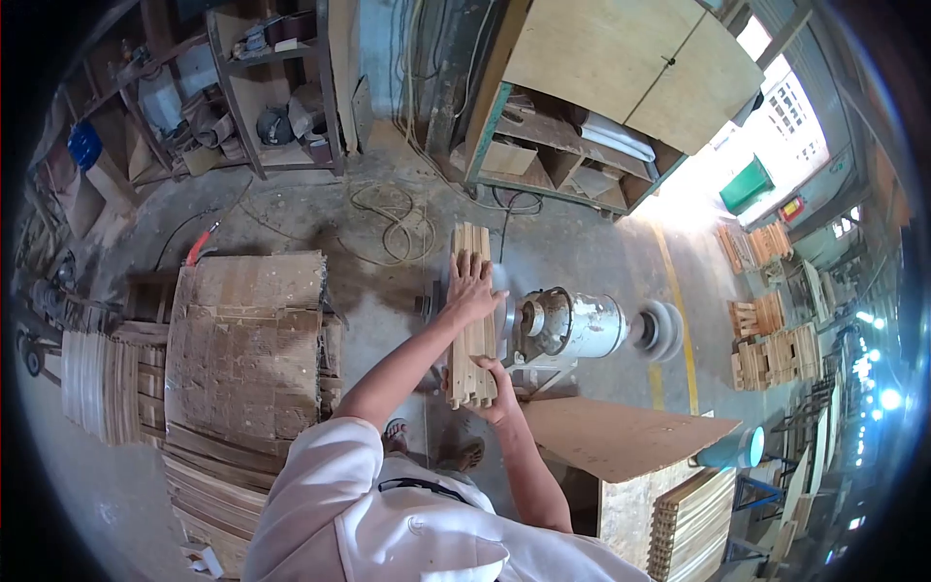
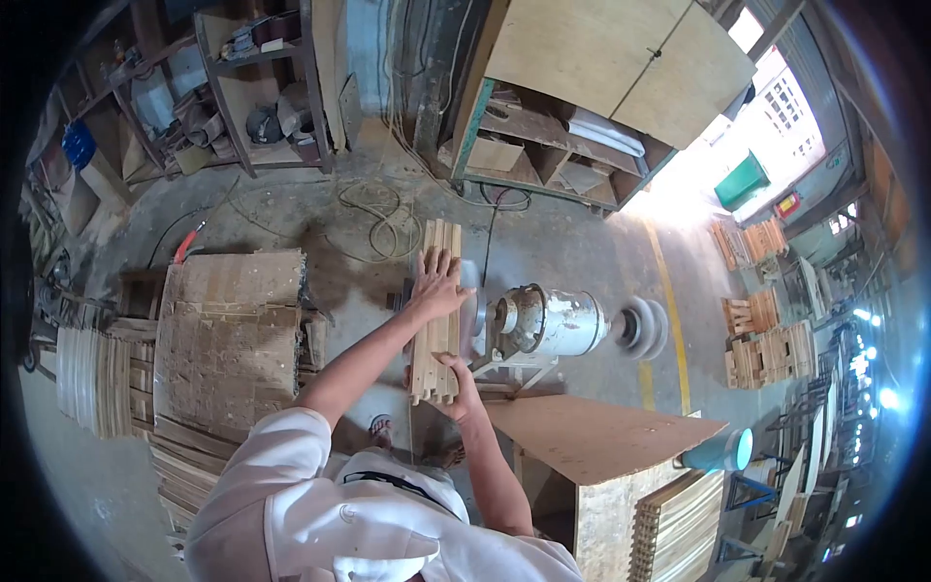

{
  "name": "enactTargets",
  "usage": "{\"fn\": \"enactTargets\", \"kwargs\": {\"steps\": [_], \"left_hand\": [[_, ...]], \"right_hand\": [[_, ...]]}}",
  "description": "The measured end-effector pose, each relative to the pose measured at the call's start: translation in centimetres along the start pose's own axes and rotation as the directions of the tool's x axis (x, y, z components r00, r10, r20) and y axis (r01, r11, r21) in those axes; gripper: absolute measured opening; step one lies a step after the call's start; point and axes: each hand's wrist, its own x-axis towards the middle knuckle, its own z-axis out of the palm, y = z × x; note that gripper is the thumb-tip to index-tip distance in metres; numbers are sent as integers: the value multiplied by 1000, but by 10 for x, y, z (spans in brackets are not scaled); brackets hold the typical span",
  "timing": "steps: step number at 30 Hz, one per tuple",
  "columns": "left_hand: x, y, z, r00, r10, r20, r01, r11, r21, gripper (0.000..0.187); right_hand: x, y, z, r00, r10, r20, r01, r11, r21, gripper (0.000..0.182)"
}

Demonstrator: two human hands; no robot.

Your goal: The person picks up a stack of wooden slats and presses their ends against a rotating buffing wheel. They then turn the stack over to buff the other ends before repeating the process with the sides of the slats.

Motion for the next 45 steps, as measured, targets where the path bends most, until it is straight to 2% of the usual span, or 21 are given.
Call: {"fn": "enactTargets", "kwargs": {"steps": [2,5,8,14,16,18,21,23,24,25,26,27,29,30,31,32,33,35,36,41,45], "left_hand": [[1,-6,-3,999,-21,35,21,1000,0,80],[-25,10,-13,996,-17,89,16,1000,10,81],[-47,21,-15,997,-16,79,14,1000,20,80],[-84,39,-33,996,-12,90,9,999,30,79],[-97,47,-45,995,-3,98,2,1000,13,81],[-106,47,-37,992,-16,121,9,998,58,82],[-99,36,-28,999,-22,24,21,999,33,84],[-84,24,-14,998,-4,-61,4,1000,-7,85],[-71,18,-6,998,-6,-60,6,1000,-1,85],[-54,10,-1,998,-8,-67,8,1000,-11,85],[-45,4,-2,997,-10,-72,8,1000,-25,86],[-44,2,-8,998,-7,-59,6,1000,-25,86],[-36,5,-18,996,-60,62,60,998,-9,82],[-37,8,-19,995,-30,91,32,999,-14,82],[-43,10,-18,997,-44,63,46,999,-28,80],[-49,11,-14,998,-55,42,56,997,-43,78],[-55,12,-9,996,-11,91,16,999,-49,78],[-64,13,0,998,-17,-54,16,1000,-14,78],[-69,14,2,999,16,-27,-17,1000,-20,78],[-77,14,-7,999,3,-48,-4,1000,-25,76],[-72,13,-8,999,-6,-34,6,1000,-15,76]], "right_hand": [[5,2,1,997,13,74,-17,998,53,59],[-20,20,10,995,-17,-99,24,997,73,62],[-38,34,6,999,17,-28,-13,992,124,62],[-72,63,-1,995,67,-69,-55,985,167,67],[-88,68,19,968,70,-239,-27,983,180,68],[-90,77,1,987,50,-154,-30,991,127,68],[-74,70,-18,992,34,-123,-35,999,0,67],[-51,56,-36,974,23,-227,-59,986,-157,62],[-39,43,-23,969,-77,-234,13,965,-263,57],[-29,26,-5,937,-81,-341,-51,931,-360,53],[-20,14,7,936,-93,-339,-48,922,-385,50],[-8,5,1,964,-71,-257,-33,923,-382,50],[-2,0,-2,969,-70,-237,-26,924,-382,50],[-6,0,0,974,-70,-216,-20,922,-388,51],[-11,2,1,966,-89,-244,-3,936,-352,51],[-17,6,2,964,-90,-252,-22,911,-413,53],[-24,13,1,960,-90,-264,-45,884,-466,56],[-38,28,0,948,-99,-302,-44,900,-434,57],[-42,32,2,949,-88,-303,-63,889,-454,59],[-66,55,13,946,-77,-315,-49,926,-374,54],[-86,71,15,929,-96,-358,-56,918,-392,52]]}}
